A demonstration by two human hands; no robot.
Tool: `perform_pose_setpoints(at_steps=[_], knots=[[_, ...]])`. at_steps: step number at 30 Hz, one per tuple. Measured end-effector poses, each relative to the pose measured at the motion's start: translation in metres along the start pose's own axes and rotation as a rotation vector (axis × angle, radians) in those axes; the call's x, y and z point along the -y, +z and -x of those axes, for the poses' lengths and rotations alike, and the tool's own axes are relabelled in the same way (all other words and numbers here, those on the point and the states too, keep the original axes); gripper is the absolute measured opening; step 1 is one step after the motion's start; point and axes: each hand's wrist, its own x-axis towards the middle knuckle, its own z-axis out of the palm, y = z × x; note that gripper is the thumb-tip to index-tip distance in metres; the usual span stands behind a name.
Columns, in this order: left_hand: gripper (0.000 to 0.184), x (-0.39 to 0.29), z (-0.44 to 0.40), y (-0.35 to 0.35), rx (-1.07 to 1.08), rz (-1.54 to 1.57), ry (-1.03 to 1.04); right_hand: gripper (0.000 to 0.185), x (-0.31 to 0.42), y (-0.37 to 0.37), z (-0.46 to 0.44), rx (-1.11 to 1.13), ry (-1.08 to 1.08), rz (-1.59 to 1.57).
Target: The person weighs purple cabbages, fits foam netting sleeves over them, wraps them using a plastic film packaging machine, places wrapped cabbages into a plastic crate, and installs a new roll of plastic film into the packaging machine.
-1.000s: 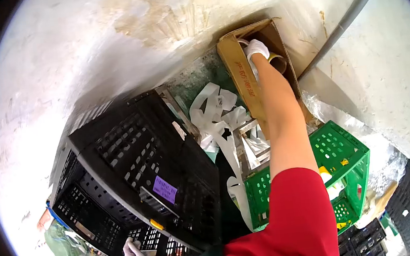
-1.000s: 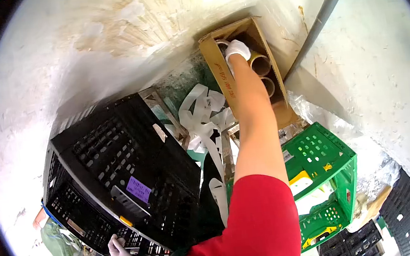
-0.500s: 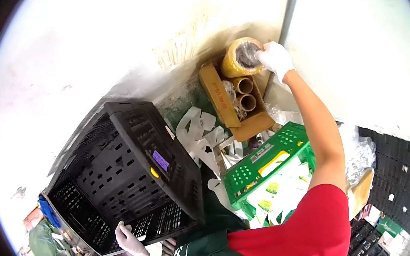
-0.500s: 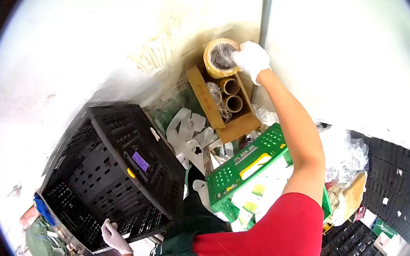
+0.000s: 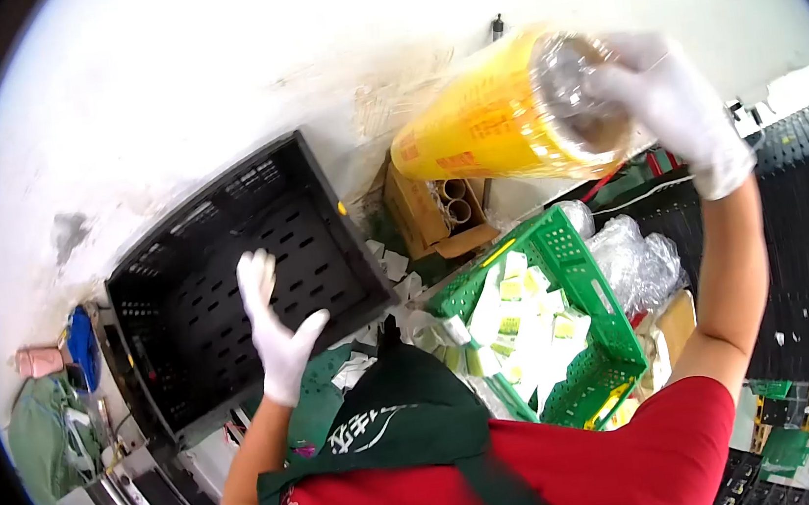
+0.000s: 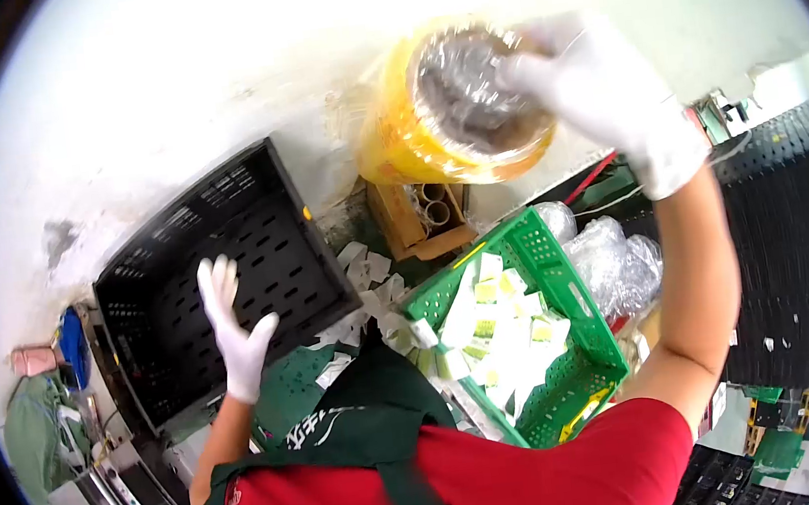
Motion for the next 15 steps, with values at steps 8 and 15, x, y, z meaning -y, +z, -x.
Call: perform_pose_setpoints(at_steps=[8, 15], knots=[[0.143, -0.129, 0.004, -0.044, 0.431, 0.43, 0.205, 0.032, 0.154, -0.069, 0.088, 0.102, -0.6, 0.426], [0.112, -0.151, 0.118, -0.078, 0.302, 1.046, -0.202, 0.063, 0.189, 0.056, 0.091, 0.407, -0.217, -0.624]])
